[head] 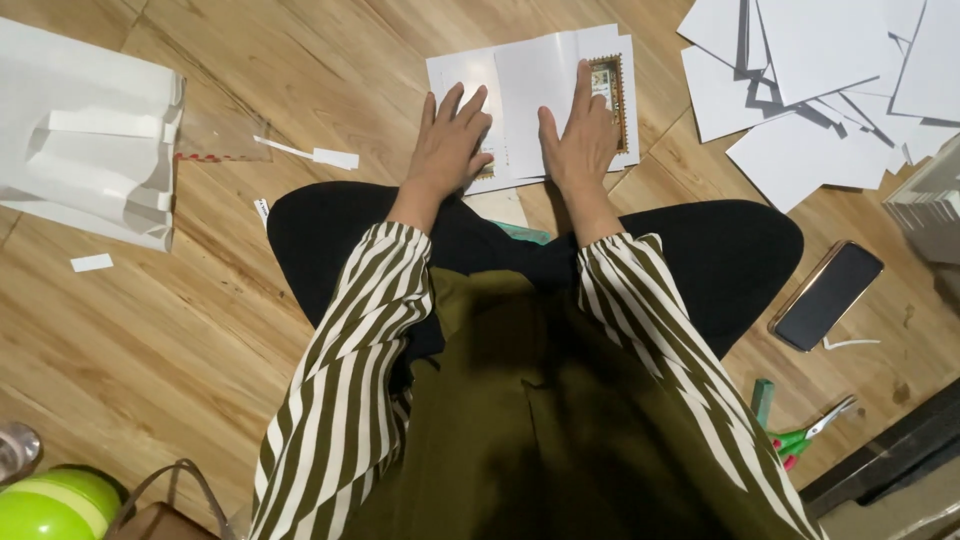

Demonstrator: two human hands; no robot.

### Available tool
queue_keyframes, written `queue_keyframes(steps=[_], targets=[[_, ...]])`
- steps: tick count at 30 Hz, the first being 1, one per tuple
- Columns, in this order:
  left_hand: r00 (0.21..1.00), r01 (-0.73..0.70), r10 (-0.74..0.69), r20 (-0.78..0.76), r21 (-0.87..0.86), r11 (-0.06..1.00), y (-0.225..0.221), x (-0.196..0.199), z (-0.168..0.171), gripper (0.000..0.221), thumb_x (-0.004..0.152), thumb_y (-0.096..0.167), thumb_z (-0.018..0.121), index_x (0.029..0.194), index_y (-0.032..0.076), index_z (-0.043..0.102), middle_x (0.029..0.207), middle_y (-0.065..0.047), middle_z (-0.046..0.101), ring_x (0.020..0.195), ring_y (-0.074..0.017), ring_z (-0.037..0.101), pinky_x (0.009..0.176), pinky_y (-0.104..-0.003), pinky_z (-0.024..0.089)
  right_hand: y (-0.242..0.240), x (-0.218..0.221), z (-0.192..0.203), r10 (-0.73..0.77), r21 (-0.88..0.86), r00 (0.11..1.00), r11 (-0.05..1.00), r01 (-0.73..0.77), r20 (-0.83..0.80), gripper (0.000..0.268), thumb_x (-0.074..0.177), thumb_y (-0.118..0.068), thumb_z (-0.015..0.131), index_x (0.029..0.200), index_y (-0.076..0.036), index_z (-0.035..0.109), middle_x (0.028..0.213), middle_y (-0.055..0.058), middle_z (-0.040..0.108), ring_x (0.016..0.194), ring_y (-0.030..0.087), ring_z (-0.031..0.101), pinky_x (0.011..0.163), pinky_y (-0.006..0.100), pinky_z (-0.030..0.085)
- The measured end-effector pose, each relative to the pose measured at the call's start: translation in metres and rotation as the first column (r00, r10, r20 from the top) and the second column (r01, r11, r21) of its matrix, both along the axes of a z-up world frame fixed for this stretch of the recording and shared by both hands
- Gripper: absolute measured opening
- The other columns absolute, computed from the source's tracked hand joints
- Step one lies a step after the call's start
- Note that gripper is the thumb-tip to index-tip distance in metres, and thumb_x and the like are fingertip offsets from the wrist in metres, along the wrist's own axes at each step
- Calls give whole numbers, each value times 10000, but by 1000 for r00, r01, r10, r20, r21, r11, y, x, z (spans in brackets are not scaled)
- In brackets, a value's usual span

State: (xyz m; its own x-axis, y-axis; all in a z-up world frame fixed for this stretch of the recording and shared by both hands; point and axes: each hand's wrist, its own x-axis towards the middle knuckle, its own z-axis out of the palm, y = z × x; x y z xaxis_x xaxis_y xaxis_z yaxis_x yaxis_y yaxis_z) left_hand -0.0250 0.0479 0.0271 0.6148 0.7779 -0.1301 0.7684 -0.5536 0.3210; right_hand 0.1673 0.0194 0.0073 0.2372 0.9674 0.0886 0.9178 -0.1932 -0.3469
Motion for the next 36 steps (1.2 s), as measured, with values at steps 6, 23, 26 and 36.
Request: queue_keyframes(steps=[6,23,26,36], targets=[[989,-43,43,139,1,999,-8,3,-6,335,761,252,705,969,81,506,1384,-99,335,1274,-346,254,1030,-548,169,-2,-11,-8,30,151,988,987,-53,154,598,984,-463,346,1433,-176,74,1298,106,396,931,266,426,849,391,338],[985,-159,164,53,-79,984,-9,5,-4,772,791,399,686,1384,141,265,1457,-65,169,1342,-271,137,1045,-567,108,-3,-2,-5,177,6,973,984,-180,146,532,980,-456,326,1429,-215,176,1438,134,240,1229,354,351,1018,559,247],[985,-162,167,52,-79,984,-9,6,-3,772,783,401,687,1380,143,271,1454,-67,177,1338,-273,141,1042,-570,107,-3,-2,-4,176,-22,972,984,-175,156,548,980,-430,381,1434,-218,158,1450,126,213,1255,352,336,1031,550,242],[985,-163,166,37,-67,984,-7,6,-8,792,774,429,677,1390,162,257,1456,-65,183,1338,-276,149,1037,-581,122,-2,0,-6,175,-48,973,984,-170,149,543,979,-447,347,1433,-212,165,1456,129,198,1283,354,306,1039,549,226]])
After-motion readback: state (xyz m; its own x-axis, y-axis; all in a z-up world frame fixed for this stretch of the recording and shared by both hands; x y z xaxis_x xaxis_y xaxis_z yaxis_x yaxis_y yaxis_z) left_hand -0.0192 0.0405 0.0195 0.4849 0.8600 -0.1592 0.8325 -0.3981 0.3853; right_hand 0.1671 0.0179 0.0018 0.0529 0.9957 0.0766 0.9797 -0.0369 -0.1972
